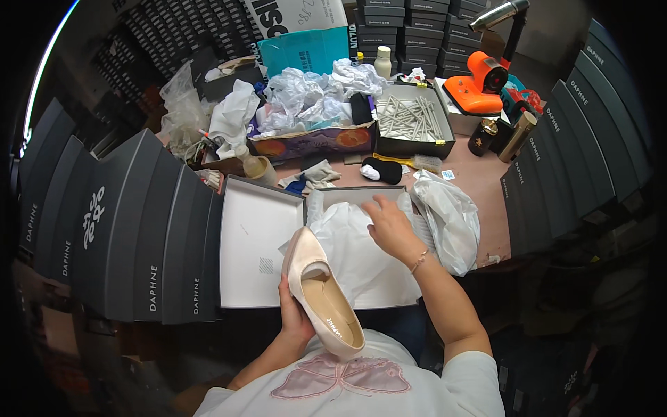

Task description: Packing and preparing high-heeled shoes into a box with protective tissue and foam inserts.

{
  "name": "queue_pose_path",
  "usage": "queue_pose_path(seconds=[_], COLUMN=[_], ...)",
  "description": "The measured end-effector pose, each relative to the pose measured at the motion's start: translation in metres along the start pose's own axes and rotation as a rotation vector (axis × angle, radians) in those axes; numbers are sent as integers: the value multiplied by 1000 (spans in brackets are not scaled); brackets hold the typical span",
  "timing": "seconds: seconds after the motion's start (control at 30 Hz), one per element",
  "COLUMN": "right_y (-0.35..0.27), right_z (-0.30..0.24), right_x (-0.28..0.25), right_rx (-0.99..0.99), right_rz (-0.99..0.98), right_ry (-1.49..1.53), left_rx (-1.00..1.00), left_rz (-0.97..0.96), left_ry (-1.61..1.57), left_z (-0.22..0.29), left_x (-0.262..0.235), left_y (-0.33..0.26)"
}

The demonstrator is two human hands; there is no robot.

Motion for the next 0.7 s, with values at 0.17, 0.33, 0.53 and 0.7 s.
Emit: queue_pose_path(seconds=[0.17,0.33,0.53,0.7], right_y=[-6,47,104,116], right_z=[74,102,150,162], right_x=[55,43,91,131], right_rx=[295,315,284,147], right_rz=[-138,14,-276,-338], right_ry=[67,77,-130,-430], left_rx=[16,36,6,3], left_rz=[0,47,101,146], left_ry=[36,65,36,0], left_z=[2,2,5,8], left_x=[5,-8,-17,-25], left_y=[-1,6,10,16])
Point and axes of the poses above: each hand's wrist, its own y-axis towards the middle knuckle, its own x-axis out of the palm, z = x × y, the point moved 6 cm from there along y, towards the middle knuckle, and after that the axes turned 3 degrees about x, right-handed, at the moved point
